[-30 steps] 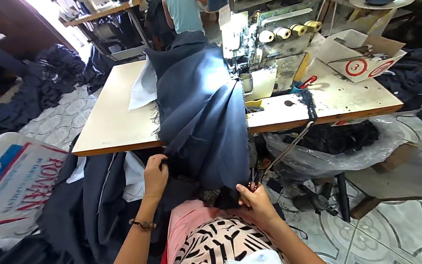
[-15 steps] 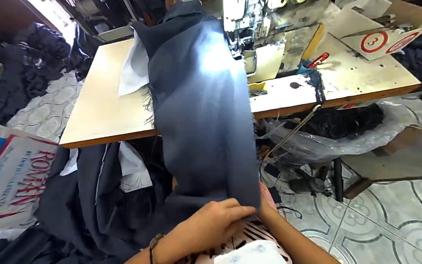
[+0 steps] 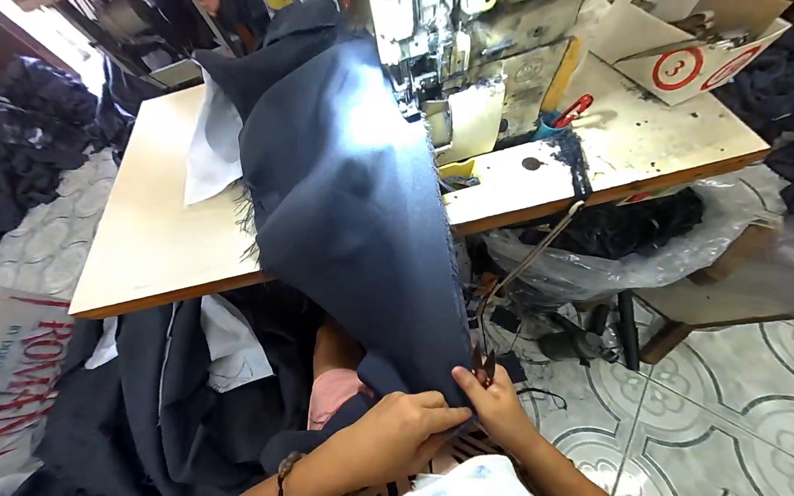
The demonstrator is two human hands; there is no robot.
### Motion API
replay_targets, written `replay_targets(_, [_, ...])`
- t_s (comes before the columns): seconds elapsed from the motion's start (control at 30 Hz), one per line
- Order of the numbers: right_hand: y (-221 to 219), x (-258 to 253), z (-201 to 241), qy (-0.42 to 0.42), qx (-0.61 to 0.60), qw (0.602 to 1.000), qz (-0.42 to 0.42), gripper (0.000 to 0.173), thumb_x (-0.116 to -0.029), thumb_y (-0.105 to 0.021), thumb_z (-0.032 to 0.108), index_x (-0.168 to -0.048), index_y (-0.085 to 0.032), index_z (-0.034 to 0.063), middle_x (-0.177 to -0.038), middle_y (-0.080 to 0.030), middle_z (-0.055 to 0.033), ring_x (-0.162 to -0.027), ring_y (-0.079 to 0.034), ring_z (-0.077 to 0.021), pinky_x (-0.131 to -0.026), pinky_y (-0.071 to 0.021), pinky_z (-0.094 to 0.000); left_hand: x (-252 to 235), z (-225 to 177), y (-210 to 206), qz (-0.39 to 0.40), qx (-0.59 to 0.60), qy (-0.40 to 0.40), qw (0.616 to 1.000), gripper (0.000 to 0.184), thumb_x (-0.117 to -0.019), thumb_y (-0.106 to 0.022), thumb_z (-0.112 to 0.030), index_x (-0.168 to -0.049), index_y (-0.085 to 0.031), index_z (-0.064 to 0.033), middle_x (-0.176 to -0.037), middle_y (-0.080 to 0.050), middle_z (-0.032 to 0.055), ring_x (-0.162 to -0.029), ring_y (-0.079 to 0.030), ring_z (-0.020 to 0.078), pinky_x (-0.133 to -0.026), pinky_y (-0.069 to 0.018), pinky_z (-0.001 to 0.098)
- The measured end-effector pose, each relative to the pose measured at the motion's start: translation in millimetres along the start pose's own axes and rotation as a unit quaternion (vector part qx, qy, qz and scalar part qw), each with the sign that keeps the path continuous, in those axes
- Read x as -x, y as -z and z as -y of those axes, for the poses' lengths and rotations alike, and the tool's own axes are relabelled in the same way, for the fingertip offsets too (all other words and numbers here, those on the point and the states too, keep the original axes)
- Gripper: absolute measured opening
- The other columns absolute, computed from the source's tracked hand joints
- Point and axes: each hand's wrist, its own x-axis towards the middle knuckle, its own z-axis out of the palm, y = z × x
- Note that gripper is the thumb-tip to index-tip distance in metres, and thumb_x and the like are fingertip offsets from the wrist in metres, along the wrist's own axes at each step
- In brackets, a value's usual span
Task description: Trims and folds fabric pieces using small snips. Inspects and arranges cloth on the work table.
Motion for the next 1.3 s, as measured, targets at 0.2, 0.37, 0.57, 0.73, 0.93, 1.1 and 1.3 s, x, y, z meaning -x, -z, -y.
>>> replay_targets(0.2, [5.7,-29.9,0.0,-0.019,-0.071,0.997,0.011,0.010,-0.0951,-0.066,0.020,-0.087,-0.065,0.0243,-0.069,-0.066,0.0146,-0.054,-0.058,0.0039,-0.051,-0.0508,-0.0165,-67.0,4.0,139.6,-0.196,-0.287,0.035,0.937,0.034,-0.1024,-0.058,-0.035,-0.124,-0.073,-0.0133,-0.122,-0.073,0.0050,-0.112,-0.070,0.0204,-0.093,-0.0583,0.0429])
replay_targets(0.37, [-0.8,-79.7,20.9,-0.037,-0.106,0.993,0.030,0.019,-0.0946,-0.062,0.016,-0.077,-0.062,0.0245,-0.058,-0.060,0.0120,-0.043,-0.051,0.0029,-0.042,-0.0454,-0.0157,-124.6,19.6,267.2,-0.128,-0.399,0.276,0.865,0.075,-0.1017,-0.040,-0.066,-0.156,-0.046,-0.0151,-0.158,-0.045,0.0178,-0.143,-0.042,0.0460,-0.111,-0.0304,0.0701])
replay_targets(0.57, [-6.5,-140.4,36.9,0.005,-0.073,0.997,0.025,0.023,-0.0952,-0.057,0.011,-0.075,-0.058,0.0227,-0.057,-0.058,0.0130,-0.042,-0.051,0.0023,-0.041,-0.0467,-0.0165,-176.0,51.6,324.0,-0.004,-0.366,0.425,0.828,0.123,-0.0751,-0.059,-0.089,-0.166,-0.015,-0.0179,-0.171,-0.017,0.0146,-0.146,-0.037,0.0435,-0.109,-0.0342,0.0673])
replay_targets(0.73, [-21.6,-177.0,69.5,0.021,-0.066,0.998,-0.001,0.028,-0.0962,-0.053,0.004,-0.074,-0.051,0.0204,-0.055,-0.054,0.0128,-0.041,-0.050,0.0019,-0.040,-0.0475,-0.0165,-203.2,78.4,355.5,-0.013,-0.345,0.433,0.833,0.125,-0.0807,-0.061,-0.082,-0.165,-0.010,-0.0054,-0.169,-0.010,0.0267,-0.149,-0.032,0.0464,-0.111,-0.0341,0.0687])
replay_targets(0.93, [-40.2,-214.0,107.8,-0.036,-0.039,0.998,-0.024,0.028,-0.1028,-0.053,0.004,-0.077,-0.046,0.0118,-0.054,-0.050,0.0063,-0.039,-0.047,-0.0024,-0.040,-0.0474,-0.0193,-217.1,95.7,372.9,-0.065,-0.335,0.456,0.822,0.114,-0.0885,-0.051,-0.080,-0.165,-0.011,-0.0064,-0.170,-0.014,0.0232,-0.153,-0.028,0.0411,-0.116,-0.0299,0.0662])
replay_targets(1.1, [-47.9,-236.0,102.6,0.011,-0.009,0.999,-0.047,0.027,-0.1042,-0.055,0.008,-0.078,-0.049,0.0085,-0.051,-0.049,0.0040,-0.039,-0.049,-0.0045,-0.042,-0.0478,-0.0207,-209.2,92.9,349.7,-0.272,-0.338,0.350,0.830,0.089,-0.0890,-0.070,-0.062,-0.157,-0.041,-0.0125,-0.158,-0.040,0.0224,-0.140,-0.043,0.0501,-0.105,-0.0327,0.0764])
replay_targets(1.3, [-42.1,-177.8,78.0,0.020,-0.132,0.991,-0.025,0.023,-0.1078,-0.045,0.010,-0.086,-0.052,0.0115,-0.052,-0.048,0.0073,-0.039,-0.045,-0.0024,-0.039,-0.0441,-0.0185,-140.3,39.6,211.1,-0.334,-0.334,0.063,0.879,0.027,-0.0998,-0.061,-0.028,-0.110,-0.072,-0.0049,-0.087,-0.071,0.0085,-0.078,-0.070,0.0241,-0.071,-0.0581,0.0479])
